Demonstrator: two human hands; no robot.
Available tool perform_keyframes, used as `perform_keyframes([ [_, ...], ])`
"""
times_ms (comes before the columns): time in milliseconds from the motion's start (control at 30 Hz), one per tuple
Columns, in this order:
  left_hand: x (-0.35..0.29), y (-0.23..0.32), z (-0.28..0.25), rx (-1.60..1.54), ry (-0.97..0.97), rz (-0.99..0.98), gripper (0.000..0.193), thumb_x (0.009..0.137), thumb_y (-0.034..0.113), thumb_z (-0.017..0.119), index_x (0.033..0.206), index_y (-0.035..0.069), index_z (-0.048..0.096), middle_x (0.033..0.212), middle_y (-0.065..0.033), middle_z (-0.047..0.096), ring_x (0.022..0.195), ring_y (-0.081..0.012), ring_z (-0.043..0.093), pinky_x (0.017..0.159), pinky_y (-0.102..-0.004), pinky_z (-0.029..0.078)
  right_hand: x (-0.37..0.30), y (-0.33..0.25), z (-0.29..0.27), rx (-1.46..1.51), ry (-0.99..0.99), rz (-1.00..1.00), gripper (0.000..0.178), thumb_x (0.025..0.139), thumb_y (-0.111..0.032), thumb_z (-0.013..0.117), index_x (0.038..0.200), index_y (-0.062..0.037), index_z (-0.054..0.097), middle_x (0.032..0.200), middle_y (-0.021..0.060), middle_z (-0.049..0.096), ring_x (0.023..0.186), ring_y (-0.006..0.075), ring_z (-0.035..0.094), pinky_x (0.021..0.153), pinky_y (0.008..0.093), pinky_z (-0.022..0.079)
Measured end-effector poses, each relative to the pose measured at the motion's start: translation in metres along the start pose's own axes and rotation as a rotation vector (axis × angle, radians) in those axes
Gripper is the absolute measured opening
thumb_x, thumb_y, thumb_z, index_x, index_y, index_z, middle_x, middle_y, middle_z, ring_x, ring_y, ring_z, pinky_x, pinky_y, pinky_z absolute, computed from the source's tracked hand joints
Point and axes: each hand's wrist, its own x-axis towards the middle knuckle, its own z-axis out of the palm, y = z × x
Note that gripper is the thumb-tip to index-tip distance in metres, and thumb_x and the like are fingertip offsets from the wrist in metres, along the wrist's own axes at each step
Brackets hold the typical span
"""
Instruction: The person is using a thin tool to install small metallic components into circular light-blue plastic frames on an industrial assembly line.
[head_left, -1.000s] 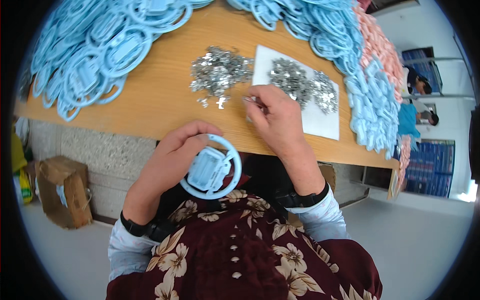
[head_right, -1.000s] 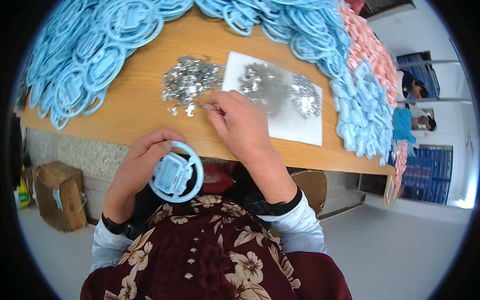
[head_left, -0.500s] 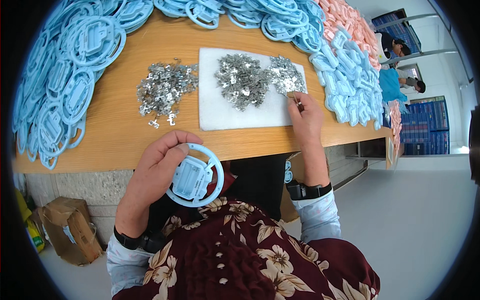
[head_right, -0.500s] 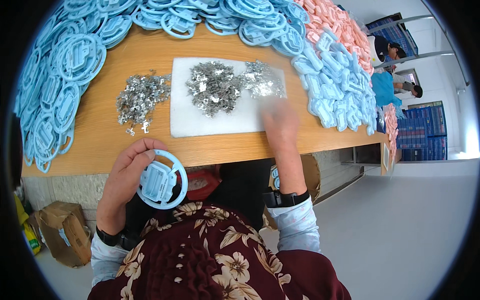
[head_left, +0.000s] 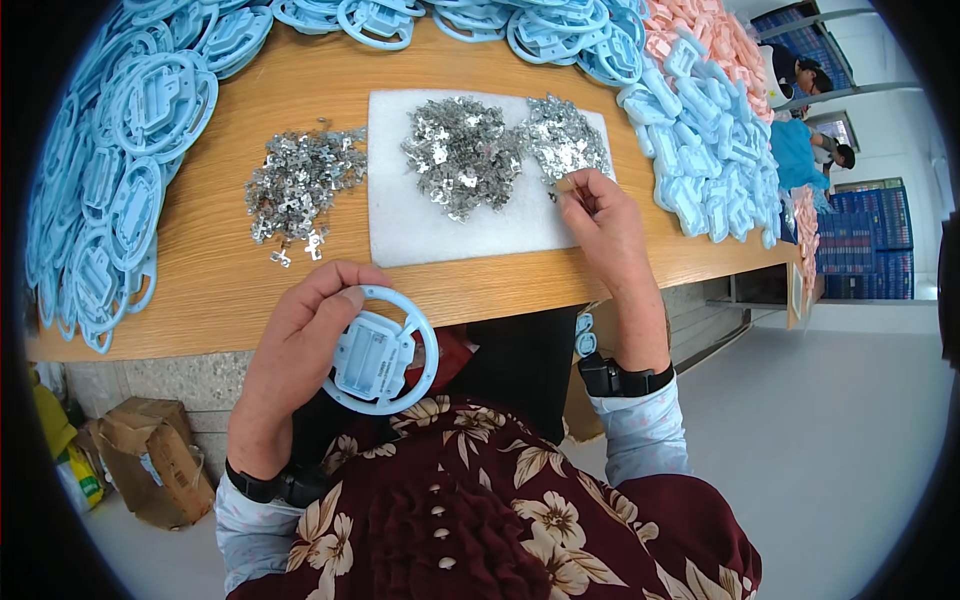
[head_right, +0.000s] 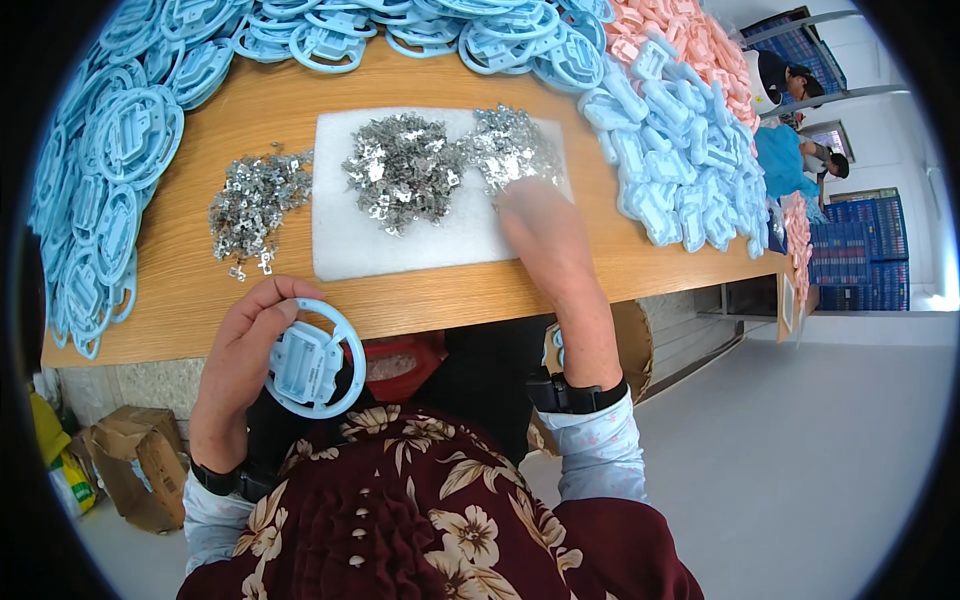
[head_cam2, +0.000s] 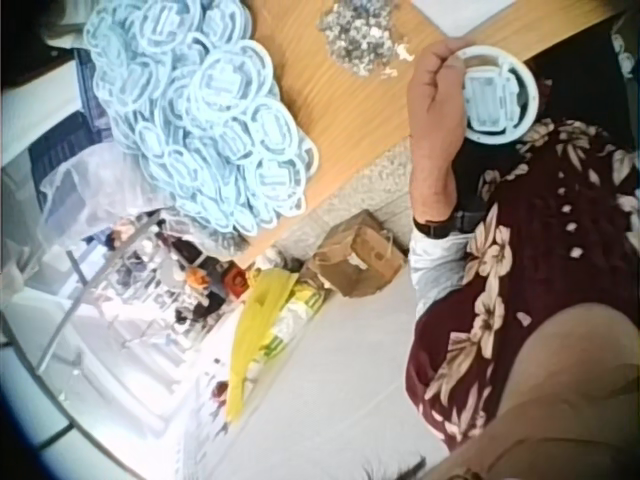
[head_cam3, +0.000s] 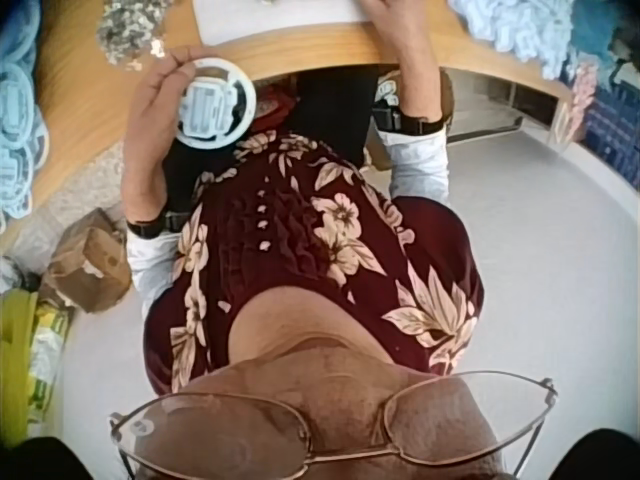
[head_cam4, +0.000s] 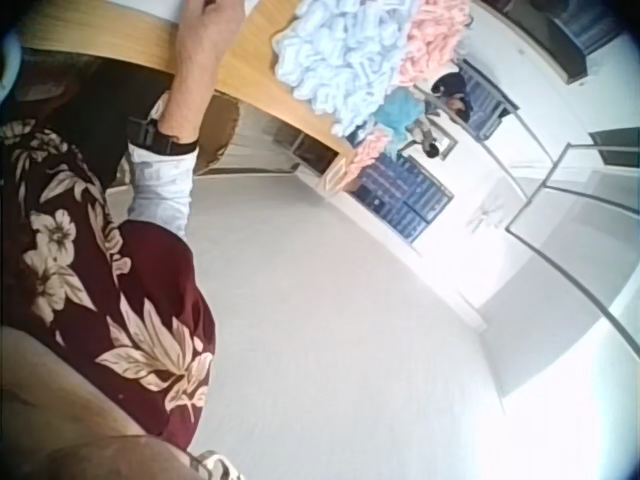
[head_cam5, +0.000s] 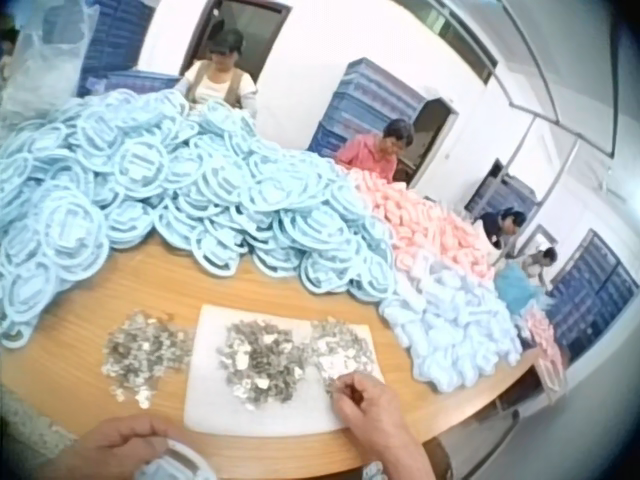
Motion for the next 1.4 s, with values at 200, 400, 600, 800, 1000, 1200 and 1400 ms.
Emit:
perform_keyframes([
  [200, 0.009, 0.0, 0.011, 0.036, -0.029, 0.011, 0.023, 0.104, 0.013, 0.047, 0.115, 0.001, 0.064, 0.092, 0.0019, 0.066, 0.081, -0.0021, 0.059, 0.073, -0.02, 0.049, 0.002, -0.002, 0.003, -0.103, 0.066, -0.02, 0.015, 0.088, -0.008, 0.072, 0.1, 0.0004, 0.068, 0.077, 0.0022, 0.061, 0.07, 0.0084, 0.054, 0.066, 0.0251, 0.046],
  [400, 0.013, -0.001, 0.011, 0.057, -0.023, 0.044, 0.023, 0.103, 0.013, 0.047, 0.117, 0.002, 0.063, 0.095, 0.002, 0.065, 0.086, -0.0023, 0.058, 0.076, -0.0199, 0.047, 0.001, -0.012, 0.0, -0.286, 0.048, -0.091, 0.013, 0.089, -0.009, 0.073, 0.098, -0.0003, 0.07, 0.079, 0.0049, 0.065, 0.07, 0.0097, 0.057, 0.065, 0.0275, 0.048],
  [600, 0.012, -0.001, 0.015, 0.099, 0.06, 0.067, 0.023, 0.103, 0.014, 0.044, 0.119, 0.007, 0.06, 0.091, 0.0036, 0.062, 0.079, -0.0024, 0.056, 0.07, -0.0195, 0.045, -0.01, -0.014, 0.011, 0.049, 0.082, 0.128, 0.013, 0.092, -0.011, 0.07, 0.098, 0.0007, 0.068, 0.082, -0.0003, 0.063, 0.075, 0.0065, 0.055, 0.068, 0.0232, 0.046],
  [800, 0.012, -0.004, 0.015, 0.129, 0.037, 0.099, 0.013, 0.105, 0.016, 0.046, 0.113, 0.012, 0.057, 0.081, 0.0093, 0.052, 0.068, 0.002, 0.047, 0.056, -0.0166, 0.036, -0.025, -0.084, 0.011, 0.449, -0.193, 0.058, 0.011, 0.094, -0.01, 0.069, 0.099, -0.0003, 0.065, 0.083, -0.006, 0.056, 0.074, 0.0041, 0.047, 0.067, 0.0219, 0.041],
  [1000, 0.012, -0.005, 0.021, 0.083, -0.023, 0.137, 0.009, 0.104, 0.017, 0.057, 0.109, 0.01, 0.058, 0.086, 0.0076, 0.057, 0.077, 0.0009, 0.052, 0.065, -0.0183, 0.043, -0.021, -0.127, 0.024, 0.308, -0.433, -0.068, 0.017, 0.089, -0.012, 0.072, 0.096, 0.0005, 0.064, 0.078, -0.0019, 0.054, 0.071, 0.007, 0.047, 0.062, 0.0246, 0.04],
  [1200, 0.012, -0.008, 0.021, 0.3, 0.041, 0.213, 0.015, 0.101, 0.02, 0.062, 0.105, 0.006, 0.06, 0.081, 0.0009, 0.062, 0.07, -0.0041, 0.054, 0.061, -0.0239, 0.046, -0.017, -0.131, 0.027, 0.244, -0.457, -0.129, 0.017, 0.087, -0.012, 0.072, 0.095, 0.0007, 0.063, 0.077, -0.0002, 0.053, 0.07, 0.0084, 0.046, 0.06, 0.0263, 0.039],
  [1400, 0.015, -0.014, 0.019, 0.291, 0.057, 0.293, 0.015, 0.102, 0.021, 0.06, 0.105, 0.007, 0.06, 0.08, 0.001, 0.061, 0.07, -0.0045, 0.055, 0.061, -0.024, 0.046, -0.017, -0.134, 0.027, 0.234, -0.472, -0.133, 0.017, 0.088, -0.012, 0.073, 0.095, -0.0001, 0.064, 0.078, -0.0013, 0.054, 0.07, 0.0074, 0.046, 0.061, 0.0251, 0.039],
])
